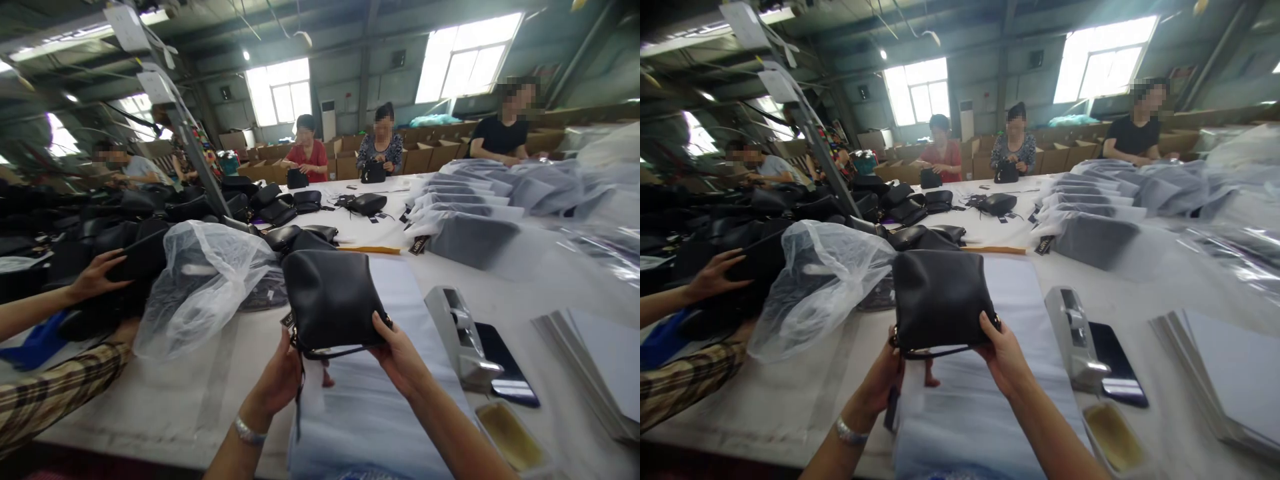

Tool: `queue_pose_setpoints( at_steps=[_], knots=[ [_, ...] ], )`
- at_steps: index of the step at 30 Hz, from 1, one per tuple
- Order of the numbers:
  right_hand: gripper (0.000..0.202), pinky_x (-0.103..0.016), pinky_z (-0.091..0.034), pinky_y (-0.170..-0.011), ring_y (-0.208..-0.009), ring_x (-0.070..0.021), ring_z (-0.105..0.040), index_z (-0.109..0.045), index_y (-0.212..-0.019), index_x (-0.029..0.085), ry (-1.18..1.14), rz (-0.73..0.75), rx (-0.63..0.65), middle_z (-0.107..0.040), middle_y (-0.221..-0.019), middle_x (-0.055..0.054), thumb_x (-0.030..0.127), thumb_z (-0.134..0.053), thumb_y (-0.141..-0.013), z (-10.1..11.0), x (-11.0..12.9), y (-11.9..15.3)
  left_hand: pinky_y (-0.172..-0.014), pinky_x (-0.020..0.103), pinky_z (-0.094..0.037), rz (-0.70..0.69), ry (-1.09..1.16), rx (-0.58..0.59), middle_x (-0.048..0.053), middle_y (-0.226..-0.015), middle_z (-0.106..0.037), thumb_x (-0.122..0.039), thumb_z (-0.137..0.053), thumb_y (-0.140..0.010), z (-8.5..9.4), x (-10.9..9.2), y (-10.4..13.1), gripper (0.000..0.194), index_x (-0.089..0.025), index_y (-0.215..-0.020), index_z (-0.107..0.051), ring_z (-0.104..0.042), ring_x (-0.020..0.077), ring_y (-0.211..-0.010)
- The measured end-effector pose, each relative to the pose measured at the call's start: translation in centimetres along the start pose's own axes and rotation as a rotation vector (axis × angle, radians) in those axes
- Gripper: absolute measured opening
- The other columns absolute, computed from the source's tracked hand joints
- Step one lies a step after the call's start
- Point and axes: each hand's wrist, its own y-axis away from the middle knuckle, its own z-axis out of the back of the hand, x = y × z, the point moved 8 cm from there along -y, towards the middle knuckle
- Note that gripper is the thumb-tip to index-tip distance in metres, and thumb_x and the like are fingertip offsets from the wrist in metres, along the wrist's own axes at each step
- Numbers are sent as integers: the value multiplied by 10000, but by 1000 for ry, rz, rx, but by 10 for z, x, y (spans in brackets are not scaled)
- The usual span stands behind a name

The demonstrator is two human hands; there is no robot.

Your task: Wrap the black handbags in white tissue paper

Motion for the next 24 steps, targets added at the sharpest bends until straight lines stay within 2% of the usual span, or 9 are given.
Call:
queue_pose_setpoints(
  at_steps=[3, 6, 8, 10, 12, 15, 20, 22, 24],
  knots=[
    [394, -249, -583, -696, -869, -171, -672, -708, -1014, 195, 77, 42, -121, -737, -1041, -31, 413, -831, -709, 41, 5, 8, -780, 446, -575, 60, -118, 43, 67, -902, -661, -590, -687, -788, 0, 9, 4, 536, -150, -1092, -676, -617, 133, -634],
    [451, -276, -590, -686, -941, -219, -674, -694, -1076, 192, 158, 58, -201, -723, -1110, -56, 445, -809, -721, 74, 3, 20, -657, 307, -555, 100, -489, -21, 43, -1004, -662, -337, -739, -770, 12, 3, 2, 680, -271, -1398, -488, -614, 128, -675],
    [490, -312, -598, -712, -1007, -258, -666, -682, -1113, 193, 199, 68, -237, -712, -1144, -69, 469, -794, -724, 89, 0, 25, -747, 310, -545, 45, -837, -88, 45, -1087, -685, -268, -681, -783, 17, -13, -5, 675, -290, -1425, -474, -656, 171, -806],
    [530, -339, -603, -752, -1072, -281, -648, -664, -1155, 208, 224, 86, -269, -696, -1190, -66, 483, -789, -720, 98, -4, 26, -924, 340, -501, -82, -1168, -120, 38, -1159, -696, -236, -642, -777, 14, -34, -15, 560, -291, -1333, -593, -661, 219, -984],
    [585, -346, -603, -783, -1138, -290, -622, -631, -1220, 237, 228, 106, -292, -666, -1259, -53, 490, -788, -716, 103, -8, 25, -1024, 335, -443, -195, -1389, -116, 30, -1192, -698, -214, -610, -775, 9, -46, -26, 487, -305, -1250, -666, -638, 236, -1097],
    [662, -351, -598, -808, -1199, -296, -592, -571, -1311, 267, 209, 113, -291, -629, -1325, -50, 491, -780, -724, 108, -13, 19, -1022, 305, -447, -211, -1537, -124, 25, -1196, -702, -204, -588, -783, 15, -46, -40, 494, -335, -1253, -662, -652, 220, -1095],
    [668, -394, -590, -834, -1129, -292, -641, -563, -1327, 274, 135, -2, -237, -649, -1291, -65, 454, -794, -726, 112, -22, 17, -1015, 337, -470, -140, -1660, -194, 26, -1184, -717, -281, -622, -802, 32, -34, -48, 410, -334, -1203, -691, -665, 241, -1099],
    [643, -408, -582, -856, -1112, -285, -649, -570, -1323, 273, 127, -38, -202, -654, -1278, -68, 438, -789, -741, 112, -20, 18, -1041, 362, -463, -215, -1660, -253, 33, -1246, -691, -326, -612, -826, 26, -38, -50, 387, -314, -1206, -689, -638, 252, -1158],
    [618, -407, -584, -851, -1094, -278, -655, -577, -1319, 275, 144, -62, -172, -652, -1278, -67, 428, -781, -756, 112, -17, 19, -1083, 375, -434, -335, -1625, -284, 35, -1317, -649, -336, -544, -880, 10, -42, -53, 389, -302, -1250, -660, -595, 240, -1229]
  ],
)
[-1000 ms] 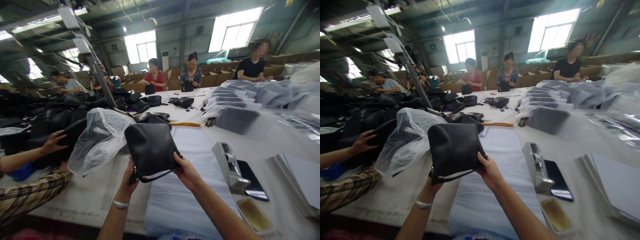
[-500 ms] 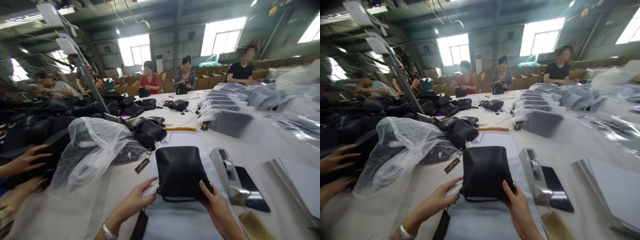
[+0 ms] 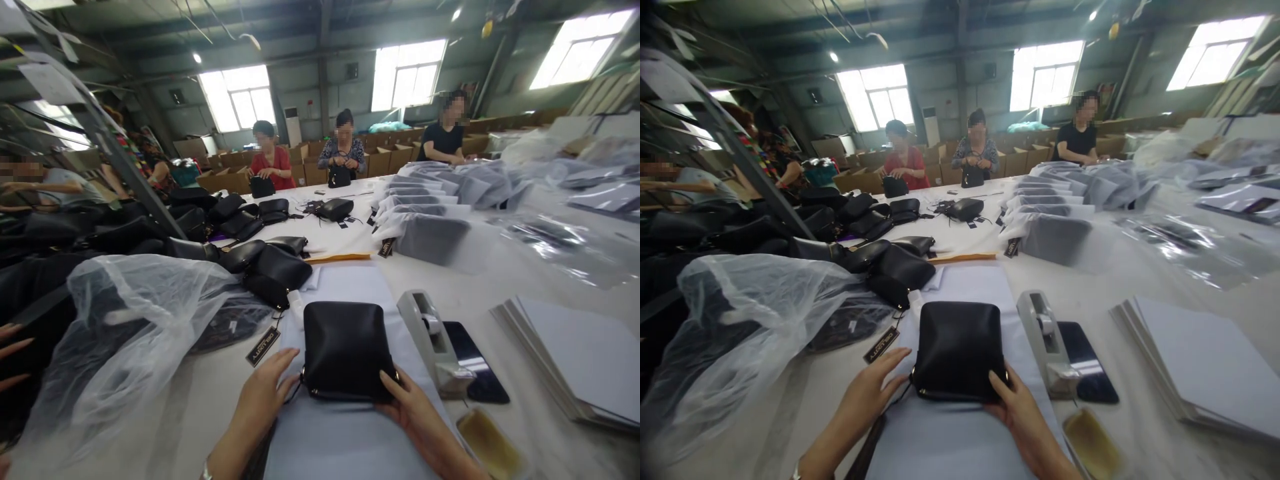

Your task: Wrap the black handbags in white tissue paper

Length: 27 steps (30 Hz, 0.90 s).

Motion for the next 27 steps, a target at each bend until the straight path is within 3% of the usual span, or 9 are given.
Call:
queue_pose_setpoints(
  at_steps=[4, 8, 12, 15, 17, 20, 22, 24, 27],
  knots=[
    [590, -356, -600, -791, -1074, -245, -650, -589, -1307, 277, 55, 13, 10, -647, -1275, -56, 400, -783, -763, 7, 8, 2, -1152, 389, -349, -68, 154, -31, 44, -1487, -492, -335, -398, -965, -15, -33, -9, 459, -291, -1407, -512, -429, 211, -1389],
    [588, -317, -610, -712, -1054, -228, -642, -601, -1296, 278, 92, 43, 17, -659, -1242, -44, 382, -794, -750, 14, 9, 12, -1132, 467, -365, 38, 108, 0, 81, -1599, -293, -470, -508, -915, -39, -34, -2, 615, -284, -1488, -384, -319, 282, -1446],
    [608, -328, -609, -698, -983, -226, -671, -565, -1343, 287, 137, 36, 18, -696, -1158, -36, 420, -752, -780, 17, 1, 25, -1111, 469, -399, 5, 13, -18, 56, -1605, -284, -488, -550, -888, -50, -34, 17, 651, -338, -1493, -361, -354, 293, -1429],
    [627, -385, -602, -668, -751, -235, -701, -547, -1378, 254, 416, 86, -47, -741, -868, -31, 476, -689, -810, 28, 7, 32, -1048, 470, -470, 11, -47, -32, 60, -1604, -285, -508, -547, -886, -52, -32, 25, 673, -348, -1503, -334, -407, 315, -1397],
    [555, -428, -584, -736, -723, -255, -698, -593, -1341, 255, 748, 265, -171, -745, -797, -37, 471, -654, -834, 40, 33, 42, -989, 480, -515, 30, -87, -30, 65, -1601, -291, -530, -541, -882, -54, -31, 26, 685, -353, -1507, -322, -448, 337, -1366],
    [373, -438, -525, -897, -930, -284, -694, -686, -1217, 277, 1171, 559, -438, -754, -1023, -75, 440, -575, -901, 60, 77, 72, -928, 477, -551, 31, -121, -27, 66, -1596, -303, -552, -536, -876, -55, -32, 25, 700, -359, -1511, -311, -476, 355, -1341],
    [350, -439, -480, -978, -1061, -282, -659, -707, -1170, 256, 1357, 668, -551, -720, -1154, -87, 425, -495, -949, 74, 91, 93, -921, 470, -553, 21, -130, -26, 67, -1595, -304, -558, -522, -883, -54, -34, 25, 697, -356, -1513, -305, -469, 355, -1346],
    [370, -471, -396, -1074, -1225, -296, -566, -707, -1160, 229, 1538, 725, -600, -656, -1283, -99, 420, -457, -966, 88, 89, 106, -926, 471, -549, 12, -133, -29, 71, -1593, -308, -561, -514, -886, -53, -35, 25, 695, -350, -1514, -303, -466, 356, -1348],
    [434, -580, -250, -1138, -1415, -357, -333, -685, -1201, 210, 1779, 696, -638, -471, -1487, -115, 488, -473, -945, 110, 62, 109, -925, 464, -548, 3, -131, -36, 79, -1586, -322, -553, -523, -885, -52, -37, 25, 695, -343, -1513, -310, -475, 355, -1341]
  ],
)
